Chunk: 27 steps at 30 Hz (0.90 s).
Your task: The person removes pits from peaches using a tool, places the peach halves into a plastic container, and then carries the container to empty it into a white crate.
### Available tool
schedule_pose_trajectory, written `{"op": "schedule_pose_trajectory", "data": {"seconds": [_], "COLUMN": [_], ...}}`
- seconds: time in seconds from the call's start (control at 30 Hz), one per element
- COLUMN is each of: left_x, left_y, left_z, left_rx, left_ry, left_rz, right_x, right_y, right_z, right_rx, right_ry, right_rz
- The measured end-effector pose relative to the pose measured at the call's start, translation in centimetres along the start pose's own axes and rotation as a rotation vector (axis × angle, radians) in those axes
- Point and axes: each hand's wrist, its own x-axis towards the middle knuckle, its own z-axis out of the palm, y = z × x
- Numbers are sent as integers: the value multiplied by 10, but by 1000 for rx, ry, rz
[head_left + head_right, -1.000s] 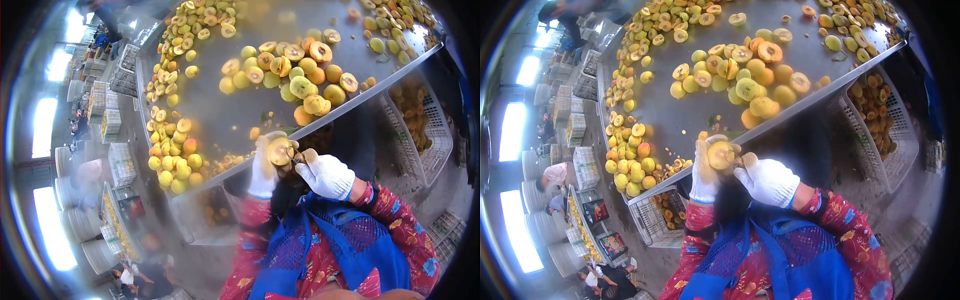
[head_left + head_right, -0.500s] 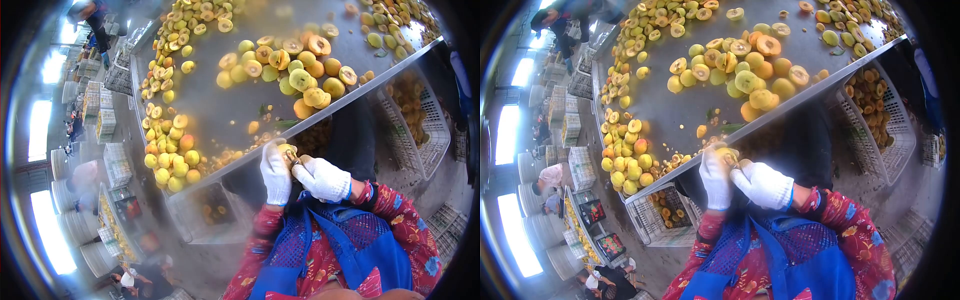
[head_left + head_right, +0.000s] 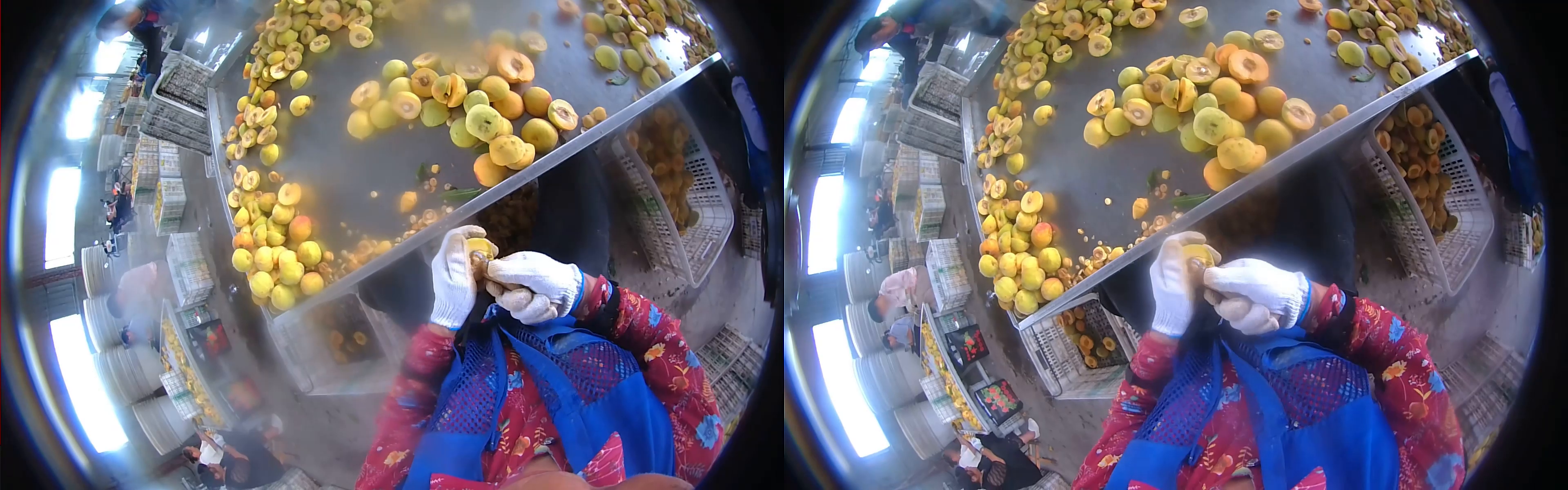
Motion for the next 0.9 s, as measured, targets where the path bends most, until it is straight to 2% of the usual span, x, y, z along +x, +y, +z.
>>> {"op": "schedule_pose_trajectory", "data": {"seconds": [0.07, 0.17, 0.27, 0.4, 0.5, 0.6, 0.7, 0.8, 0.9], "left_x": [-1, 1, 5, 7, 4, 5, 2, -2, 0], "left_y": [-5, -13, -8, -11, 0, -10, -16, -13, -13], "left_z": [-2, 0, -2, 7, 6, 1, -7, -5, -2], "left_rx": [-2, 474, -27, -232, -138, -237, -20, -131, -165], "left_ry": [2, 64, -68, 9, 21, 96, 93, 52, 105], "left_rz": [33, 353, -47, -101, -92, -181, -135, -110, -128], "right_x": [7, 15, 17, 28, 32, 39, 40, 42, 45], "right_y": [2, 7, 11, 17, 21, 21, 20, 24, 24], "right_z": [-20, -35, -38, -44, -42, -41, -43, -47, -48], "right_rx": [243, 413, 461, 669, 697, 689, 675, 654, 680], "right_ry": [-269, -451, -420, -612, -603, -580, -499, -666, -656], "right_rz": [90, 177, 117, 130, 90, 82, 157, 164, 143]}}
